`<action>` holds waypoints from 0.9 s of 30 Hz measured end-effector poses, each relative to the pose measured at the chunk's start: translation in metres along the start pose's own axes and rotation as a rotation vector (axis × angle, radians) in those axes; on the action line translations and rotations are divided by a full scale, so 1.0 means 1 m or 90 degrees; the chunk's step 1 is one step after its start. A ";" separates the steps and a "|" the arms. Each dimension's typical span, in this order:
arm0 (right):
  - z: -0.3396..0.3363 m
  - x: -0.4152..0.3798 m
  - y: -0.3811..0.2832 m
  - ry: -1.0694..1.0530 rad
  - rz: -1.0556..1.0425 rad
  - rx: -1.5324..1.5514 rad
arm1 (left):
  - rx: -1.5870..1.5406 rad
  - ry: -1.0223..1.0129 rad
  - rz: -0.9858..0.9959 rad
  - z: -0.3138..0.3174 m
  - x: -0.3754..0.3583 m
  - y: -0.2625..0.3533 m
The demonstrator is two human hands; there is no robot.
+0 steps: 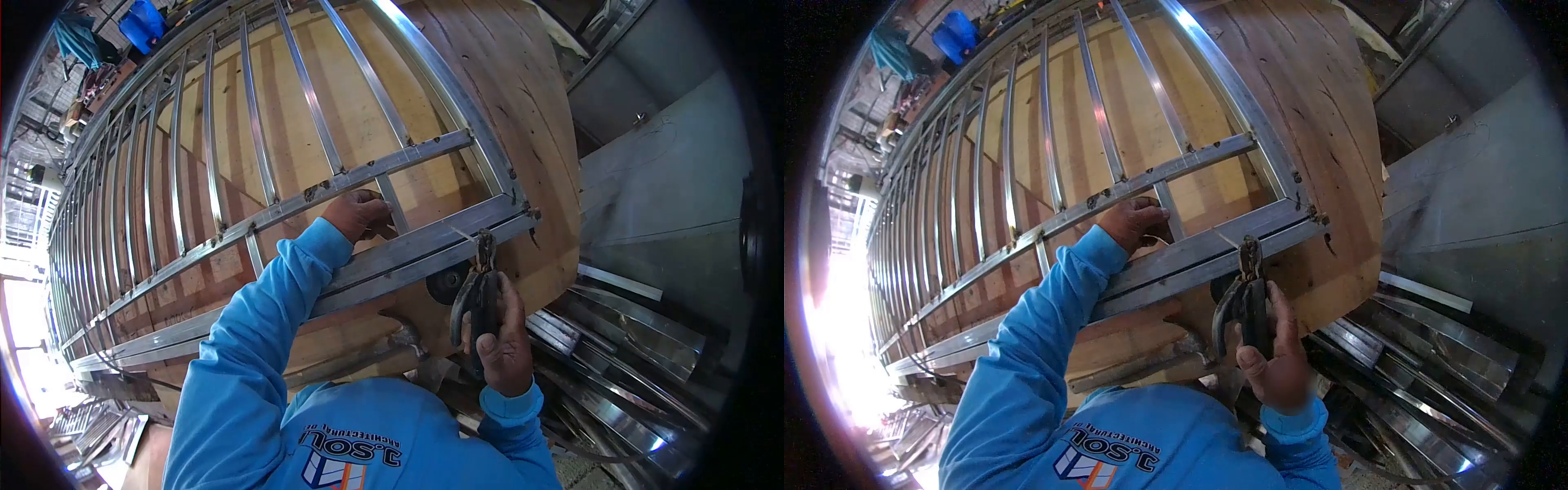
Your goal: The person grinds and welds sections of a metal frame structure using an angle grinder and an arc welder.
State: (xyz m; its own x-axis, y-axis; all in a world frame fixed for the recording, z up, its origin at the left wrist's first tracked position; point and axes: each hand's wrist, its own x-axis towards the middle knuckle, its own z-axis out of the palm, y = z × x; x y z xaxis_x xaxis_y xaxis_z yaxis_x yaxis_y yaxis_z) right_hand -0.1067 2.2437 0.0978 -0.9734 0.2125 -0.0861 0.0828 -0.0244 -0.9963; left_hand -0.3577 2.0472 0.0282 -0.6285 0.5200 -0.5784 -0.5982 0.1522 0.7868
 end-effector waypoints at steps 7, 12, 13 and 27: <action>0.005 0.017 -0.006 0.019 -0.035 -0.117 | -0.006 -0.028 0.022 -0.004 0.004 -0.005; 0.014 0.035 -0.015 0.021 -0.006 -0.133 | 0.028 -0.014 0.016 -0.004 0.004 -0.003; 0.015 0.040 -0.015 0.024 -0.021 -0.156 | 0.030 -0.014 0.019 -0.004 0.004 -0.004; 0.016 0.098 -0.064 0.183 -0.256 -0.269 | 0.024 -0.006 0.036 -0.008 0.011 -0.010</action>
State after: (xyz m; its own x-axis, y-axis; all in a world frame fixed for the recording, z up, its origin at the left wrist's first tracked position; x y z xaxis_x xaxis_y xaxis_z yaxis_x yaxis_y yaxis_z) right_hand -0.2105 2.2505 0.1534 -0.8548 0.3795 0.3539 -0.1414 0.4858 -0.8625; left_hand -0.3624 2.0444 0.0126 -0.6553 0.5368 -0.5314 -0.5433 0.1537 0.8253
